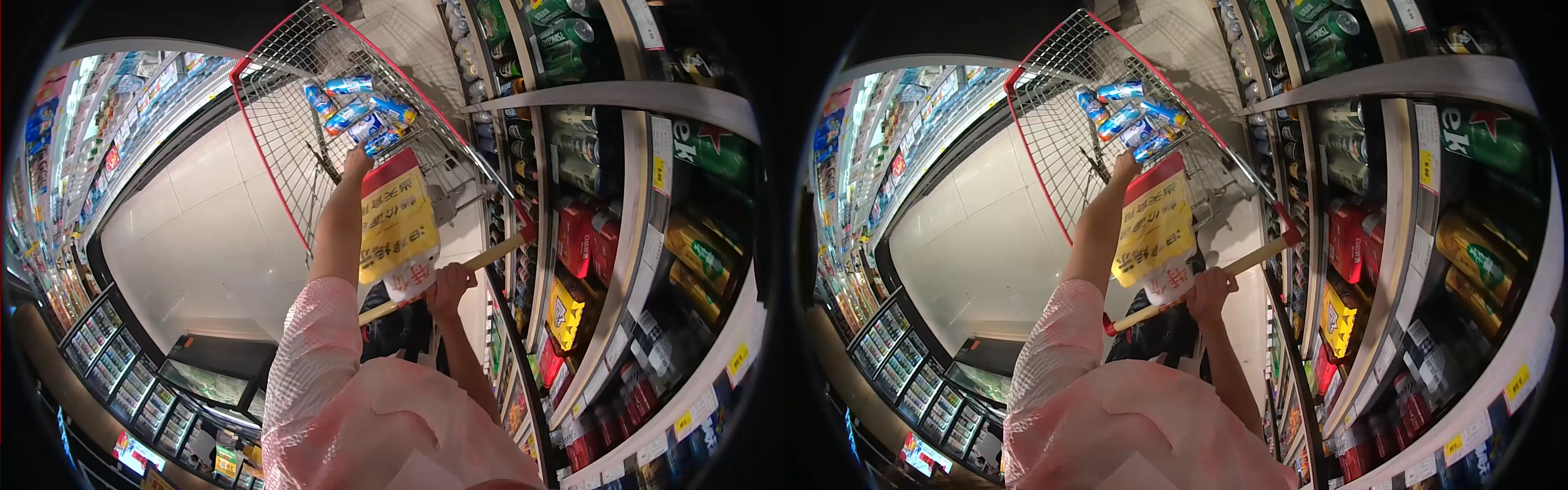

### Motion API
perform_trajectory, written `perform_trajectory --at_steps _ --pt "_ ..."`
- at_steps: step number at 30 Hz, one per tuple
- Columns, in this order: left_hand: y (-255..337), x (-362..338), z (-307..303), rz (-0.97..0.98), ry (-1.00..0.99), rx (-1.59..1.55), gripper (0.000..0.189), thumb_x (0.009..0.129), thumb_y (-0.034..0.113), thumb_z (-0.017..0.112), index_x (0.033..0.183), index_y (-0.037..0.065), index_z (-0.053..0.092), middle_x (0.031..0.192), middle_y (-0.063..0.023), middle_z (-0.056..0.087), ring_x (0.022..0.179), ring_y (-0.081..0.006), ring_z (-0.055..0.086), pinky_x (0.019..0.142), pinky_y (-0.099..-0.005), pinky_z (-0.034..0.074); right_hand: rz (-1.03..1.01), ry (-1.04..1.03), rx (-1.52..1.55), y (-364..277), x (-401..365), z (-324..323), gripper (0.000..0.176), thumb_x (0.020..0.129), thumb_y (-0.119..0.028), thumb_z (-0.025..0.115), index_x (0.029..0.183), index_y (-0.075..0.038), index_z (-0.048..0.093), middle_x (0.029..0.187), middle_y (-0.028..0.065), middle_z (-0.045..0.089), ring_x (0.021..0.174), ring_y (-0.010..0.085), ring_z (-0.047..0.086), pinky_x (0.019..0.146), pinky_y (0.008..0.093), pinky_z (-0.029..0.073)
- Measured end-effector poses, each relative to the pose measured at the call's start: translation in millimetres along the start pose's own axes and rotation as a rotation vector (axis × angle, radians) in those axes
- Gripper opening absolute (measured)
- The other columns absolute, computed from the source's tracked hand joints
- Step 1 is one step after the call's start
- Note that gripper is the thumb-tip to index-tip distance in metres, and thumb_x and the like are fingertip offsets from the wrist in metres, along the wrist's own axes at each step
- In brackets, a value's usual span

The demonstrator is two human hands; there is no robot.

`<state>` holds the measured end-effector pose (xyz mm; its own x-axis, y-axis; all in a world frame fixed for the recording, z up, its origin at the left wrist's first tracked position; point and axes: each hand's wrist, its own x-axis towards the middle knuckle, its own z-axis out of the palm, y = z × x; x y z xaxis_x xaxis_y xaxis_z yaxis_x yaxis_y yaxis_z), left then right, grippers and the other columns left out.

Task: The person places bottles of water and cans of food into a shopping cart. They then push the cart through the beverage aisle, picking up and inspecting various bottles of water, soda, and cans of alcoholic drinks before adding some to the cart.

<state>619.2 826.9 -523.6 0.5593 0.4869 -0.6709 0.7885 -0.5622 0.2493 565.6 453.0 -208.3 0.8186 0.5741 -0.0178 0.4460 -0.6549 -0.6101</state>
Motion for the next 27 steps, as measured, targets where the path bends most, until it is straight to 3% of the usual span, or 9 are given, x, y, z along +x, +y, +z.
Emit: perform_trajectory --at_steps 3,4,7,14,16,19,24,26,27 --pt "17.0 15.2 26.6 -0.146 -0.062 0.011 0.096 0.077 0.035 0.082 0.16 0.014 0.036 0.158 -0.0097 0.052 0.15 -0.0311 0.043 0.119 -0.0574 0.041 -0.054 0.023 -0.042 -1.2 -19.1 11.3 0.026 0.086 -0.031 0.056 0.087 -0.006 0.062 0.092 0.0156 0.059 0.098 0.0368 0.058 0.091 0.0533 0.035" --pt "-28.7 59.8 83.8 -0.162 -0.059 -0.056 0.094 0.077 0.039 0.082 0.158 0.017 0.039 0.16 -0.0075 0.049 0.153 -0.029 0.039 0.121 -0.0607 0.035 -0.023 0.006 0.018 2.6 -35.1 22.0 0.032 0.092 -0.037 0.055 0.088 -0.006 0.063 0.092 0.0159 0.059 0.098 0.0373 0.058 0.09 0.0548 0.035" --pt "-43.7 78.2 101.5 -0.239 -0.117 -0.137 0.101 0.073 0.046 0.087 0.156 0.019 0.036 0.162 -0.0076 0.044 0.153 -0.0357 0.036 0.121 -0.0686 0.03 -0.043 -0.002 -0.027 3.7 -51.7 27.8 0.039 0.097 -0.043 0.051 0.092 -0.007 0.065 0.091 0.0123 0.059 0.097 0.0355 0.063 0.088 0.055 0.035" --pt "22.0 32.1 37.4 -0.333 -0.207 0.208 0.118 0.07 0.078 0.078 0.164 0.02 0.035 0.173 -0.0061 0.03 0.157 -0.042 0.027 0.117 -0.0729 0.033 -0.099 0.106 -0.159 5.0 -55.1 29.7 0.03 0.093 -0.042 0.059 0.095 -0.013 0.068 0.095 0.0029 0.064 0.105 0.0242 0.064 0.098 0.0475 0.032" --pt "-4.4 42.6 49.4 -0.237 -0.184 0.244 0.114 0.069 0.083 0.076 0.154 0.012 0.051 0.164 -0.0133 0.046 0.149 -0.0415 0.043 0.112 -0.065 0.044 -0.111 0.117 -0.169 -0.3 -56.6 25.0 0.029 0.092 -0.041 0.059 0.095 -0.013 0.067 0.097 0.0037 0.063 0.108 0.0251 0.063 0.098 0.0482 0.035" --pt "-19.9 46.0 34.5 -0.197 -0.401 0.182 0.11 0.066 0.092 0.069 0.126 0.0 0.072 0.124 -0.0252 0.073 0.118 -0.0406 0.07 0.101 -0.0461 0.055 -0.096 -0.007 -0.052 0.0 -52.1 16.3 0.027 0.091 -0.038 0.061 0.094 -0.011 0.064 0.097 0.0065 0.062 0.11 0.0294 0.061 0.096 0.0497 0.041" --pt "-3.3 -46.3 -34.9 -0.047 0.02 -0.106 0.102 0.073 0.088 0.069 0.103 -0.009 0.077 0.105 -0.0328 0.075 0.105 -0.0442 0.073 0.092 -0.0464 0.057 -0.128 0.002 -0.038 -11.3 -30.3 -5.7 0.021 0.088 -0.031 0.062 0.088 -0.01 0.058 0.093 0.0102 0.057 0.106 0.0337 0.058 0.095 0.0524 0.044" --pt "-12.0 -61.6 -56.9 -0.183 -0.077 -0.423 0.088 0.074 0.076 0.078 0.104 -0.007 0.076 0.1 -0.0167 0.076 0.094 -0.0233 0.073 0.081 -0.0373 0.055 -0.112 -0.006 -0.059 -9.8 -34.3 -2.1 0.019 0.087 -0.028 0.063 0.087 -0.01 0.058 0.093 0.009 0.057 0.104 0.0319 0.057 0.093 0.0509 0.042" --pt "-16.8 -73.8 -61.9 -0.135 -0.04 -0.642 0.089 0.078 0.074 0.078 0.117 -0.006 0.071 0.109 -0.0181 0.075 0.096 -0.0255 0.072 0.084 -0.0387 0.055 -0.111 -0.002 -0.071 -10.7 -31.6 -2.5 0.018 0.086 -0.027 0.063 0.087 -0.01 0.058 0.093 0.0085 0.056 0.103 0.031 0.057 0.092 0.0501 0.041"
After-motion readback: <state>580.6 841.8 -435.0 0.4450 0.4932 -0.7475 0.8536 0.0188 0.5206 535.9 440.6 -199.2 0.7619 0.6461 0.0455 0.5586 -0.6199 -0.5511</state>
